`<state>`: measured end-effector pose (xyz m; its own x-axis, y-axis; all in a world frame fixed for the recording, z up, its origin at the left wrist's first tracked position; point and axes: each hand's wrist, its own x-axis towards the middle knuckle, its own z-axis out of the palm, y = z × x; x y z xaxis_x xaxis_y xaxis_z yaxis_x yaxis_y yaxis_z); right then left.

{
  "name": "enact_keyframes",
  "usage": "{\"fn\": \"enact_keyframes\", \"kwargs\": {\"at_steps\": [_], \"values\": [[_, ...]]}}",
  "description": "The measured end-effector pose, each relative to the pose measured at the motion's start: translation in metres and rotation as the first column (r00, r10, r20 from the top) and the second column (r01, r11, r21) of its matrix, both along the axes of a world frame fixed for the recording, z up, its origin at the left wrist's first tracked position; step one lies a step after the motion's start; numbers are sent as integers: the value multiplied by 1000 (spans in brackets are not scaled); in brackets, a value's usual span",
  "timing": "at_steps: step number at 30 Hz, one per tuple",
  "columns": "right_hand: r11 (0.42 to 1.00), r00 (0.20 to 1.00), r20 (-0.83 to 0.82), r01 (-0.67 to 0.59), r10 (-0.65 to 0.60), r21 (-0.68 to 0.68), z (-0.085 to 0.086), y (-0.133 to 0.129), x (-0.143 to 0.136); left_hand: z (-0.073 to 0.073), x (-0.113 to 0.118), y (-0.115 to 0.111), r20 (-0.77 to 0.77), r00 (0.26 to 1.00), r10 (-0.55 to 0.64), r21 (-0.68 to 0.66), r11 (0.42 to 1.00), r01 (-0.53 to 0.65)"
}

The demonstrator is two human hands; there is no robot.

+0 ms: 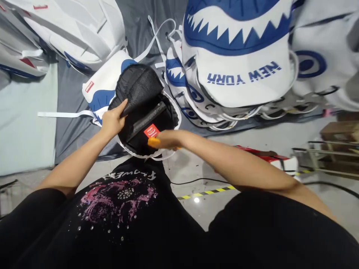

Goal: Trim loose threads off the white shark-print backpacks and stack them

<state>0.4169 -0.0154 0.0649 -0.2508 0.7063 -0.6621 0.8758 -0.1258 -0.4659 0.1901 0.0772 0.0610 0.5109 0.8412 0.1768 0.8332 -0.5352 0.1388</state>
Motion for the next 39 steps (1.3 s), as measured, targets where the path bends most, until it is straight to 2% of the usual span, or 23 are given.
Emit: {"fn": "enact_keyframes", "kwargs": {"at_steps": [2, 4, 6, 8, 10, 12, 13, 14, 16, 18, 20, 21, 22, 24, 25, 26, 29, 30, 33, 36, 39], "values": [[972, 973, 168, 122, -157, 201, 8, 22, 28, -1, 4, -6, 9, 1000, 19, -14, 1000, -19], [881, 892, 294, 196, -342, 431, 5, 54, 41, -4, 7, -10, 9, 1000, 25, -19, 1000, -25], [870, 853, 364, 187, -375, 456, -8, 76, 41, -9, 7, -13, 7, 999, 39, -24, 999, -39], [925, 851, 426, 162, -306, 343, -23, 74, 38, -15, 5, -14, 23, 997, 68, -21, 997, -67], [981, 863, 468, 147, -190, 128, -31, 50, 40, -20, 5, -14, 64, 993, 95, -11, 995, -94], [981, 904, 422, 144, -76, -132, -28, 20, 48, -23, 6, -15, 103, 990, 98, -10, 995, -97], [965, 927, 372, 145, -56, -217, -24, 7, 52, -24, 8, -16, 112, 990, 91, -16, 996, -90], [959, 937, 342, 155, -66, -239, -20, -1, 55, -23, 9, -16, 113, 990, 79, -24, 997, -77], [966, 924, 367, 186, -110, -177, -13, -9, 56, -22, 11, -17, 101, 994, 52, -39, 998, -48], [975, 912, 401, 163, -90, -153, -13, -11, 50, -22, 12, -17, 84, 996, 34, -47, 998, -31], [957, 957, 289, 101, -18, -272, -18, -12, 43, -22, 12, -16, 68, 997, 27, -47, 999, -24], [946, 975, 223, 94, -24, -310, -21, -14, 42, -23, 12, -15, 61, 998, 24, -43, 999, -22], [949, 978, 201, 121, -63, -292, -24, -16, 41, -23, 11, -14, 54, 998, 18, -39, 999, -16], [970, 938, 299, 217, -176, -112, -29, -20, 42, -25, 11, -13, 43, 999, 3, -36, 999, -2], [972, 915, 348, 230, -202, -41, -31, -21, 43, -25, 11, -13, 40, 999, -3, -39, 999, 5], [977, 917, 352, 212, -189, -28, -33, -21, 43, -26, 11, -12, 39, 999, -10, -42, 999, 12], [967, 972, 226, 119, -67, -225, -32, -20, 40, -27, 10, -11, 39, 999, -33, -45, 998, 35], [959, 971, 235, 114, -52, -260, -31, -19, 38, -28, 10, -11, 40, 998, -48, -45, 998, 50], [955, 937, 347, 133, -34, -266, -23, -12, 36, -27, 7, -9, 36, 995, -96, -36, 995, 97], [943, 973, 227, 108, -36, -314, -15, 1, 40, -24, 2, -5, 9, 990, -139, -31, 990, 139], [965, 966, 243, 140, -85, -221, -9, 21, 49, -22, -3, -4, -13, 986, -166, -44, 985, 165]]}}
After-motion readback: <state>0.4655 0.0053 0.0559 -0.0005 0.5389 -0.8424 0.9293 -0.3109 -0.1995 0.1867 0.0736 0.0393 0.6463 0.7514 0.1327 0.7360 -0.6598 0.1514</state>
